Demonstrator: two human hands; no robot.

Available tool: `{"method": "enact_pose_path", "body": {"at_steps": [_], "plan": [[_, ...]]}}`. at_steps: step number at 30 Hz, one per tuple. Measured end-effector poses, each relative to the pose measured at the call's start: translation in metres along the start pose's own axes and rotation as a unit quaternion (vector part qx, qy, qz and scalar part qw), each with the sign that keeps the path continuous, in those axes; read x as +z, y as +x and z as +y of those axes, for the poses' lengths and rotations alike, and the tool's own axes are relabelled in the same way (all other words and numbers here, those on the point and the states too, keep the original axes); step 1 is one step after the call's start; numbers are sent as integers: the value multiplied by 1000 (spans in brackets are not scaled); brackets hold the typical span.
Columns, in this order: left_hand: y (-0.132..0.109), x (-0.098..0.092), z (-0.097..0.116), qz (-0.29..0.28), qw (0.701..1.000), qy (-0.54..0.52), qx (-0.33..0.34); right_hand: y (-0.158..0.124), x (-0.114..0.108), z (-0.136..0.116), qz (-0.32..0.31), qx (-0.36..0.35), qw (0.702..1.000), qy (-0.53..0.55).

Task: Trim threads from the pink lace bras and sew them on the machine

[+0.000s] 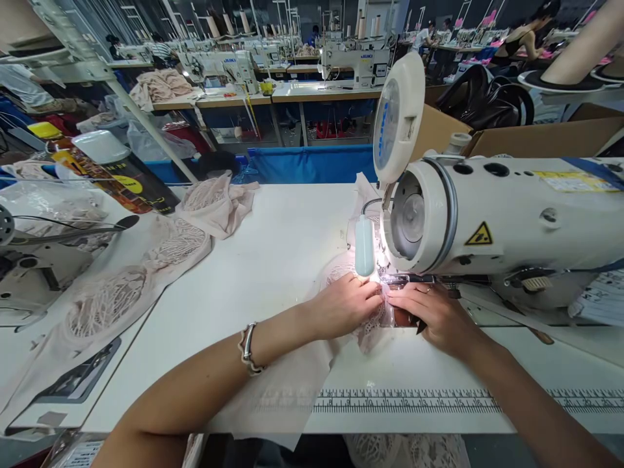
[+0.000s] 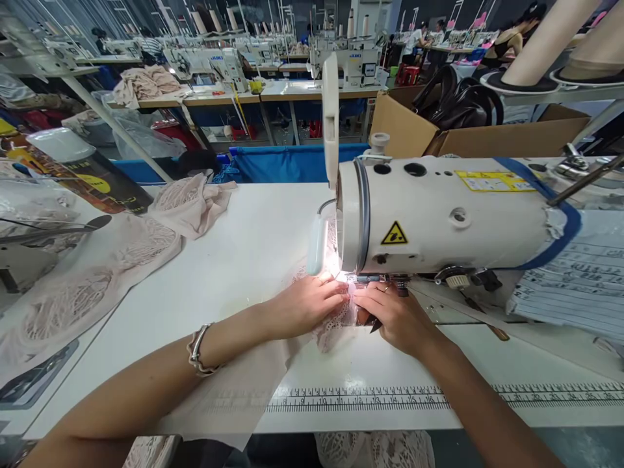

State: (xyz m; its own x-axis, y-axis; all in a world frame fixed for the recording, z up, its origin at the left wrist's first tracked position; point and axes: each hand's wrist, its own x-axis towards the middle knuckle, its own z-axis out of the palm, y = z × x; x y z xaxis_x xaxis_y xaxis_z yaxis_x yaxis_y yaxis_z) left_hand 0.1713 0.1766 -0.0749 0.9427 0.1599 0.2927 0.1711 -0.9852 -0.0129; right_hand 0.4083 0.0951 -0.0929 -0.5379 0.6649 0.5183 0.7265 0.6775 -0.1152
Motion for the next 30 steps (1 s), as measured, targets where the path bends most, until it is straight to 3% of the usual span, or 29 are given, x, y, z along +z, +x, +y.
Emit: {"method": "enact_pose_path", "body": {"at_steps": [12, 18, 24, 30], "plan": [[-2, 1, -2, 4, 999, 33, -10, 4, -1, -5, -3, -4, 999, -31], [0, 0, -1, 15, 997, 59, -47, 7, -1, -3, -2, -4, 1000, -15], [-1, -2, -4, 25, 999, 36, 30, 4, 1, -2, 13, -7, 1000, 3], [-1, 0, -3, 0, 999, 26, -28, 0, 2, -3, 5, 3, 1000, 5]]}}
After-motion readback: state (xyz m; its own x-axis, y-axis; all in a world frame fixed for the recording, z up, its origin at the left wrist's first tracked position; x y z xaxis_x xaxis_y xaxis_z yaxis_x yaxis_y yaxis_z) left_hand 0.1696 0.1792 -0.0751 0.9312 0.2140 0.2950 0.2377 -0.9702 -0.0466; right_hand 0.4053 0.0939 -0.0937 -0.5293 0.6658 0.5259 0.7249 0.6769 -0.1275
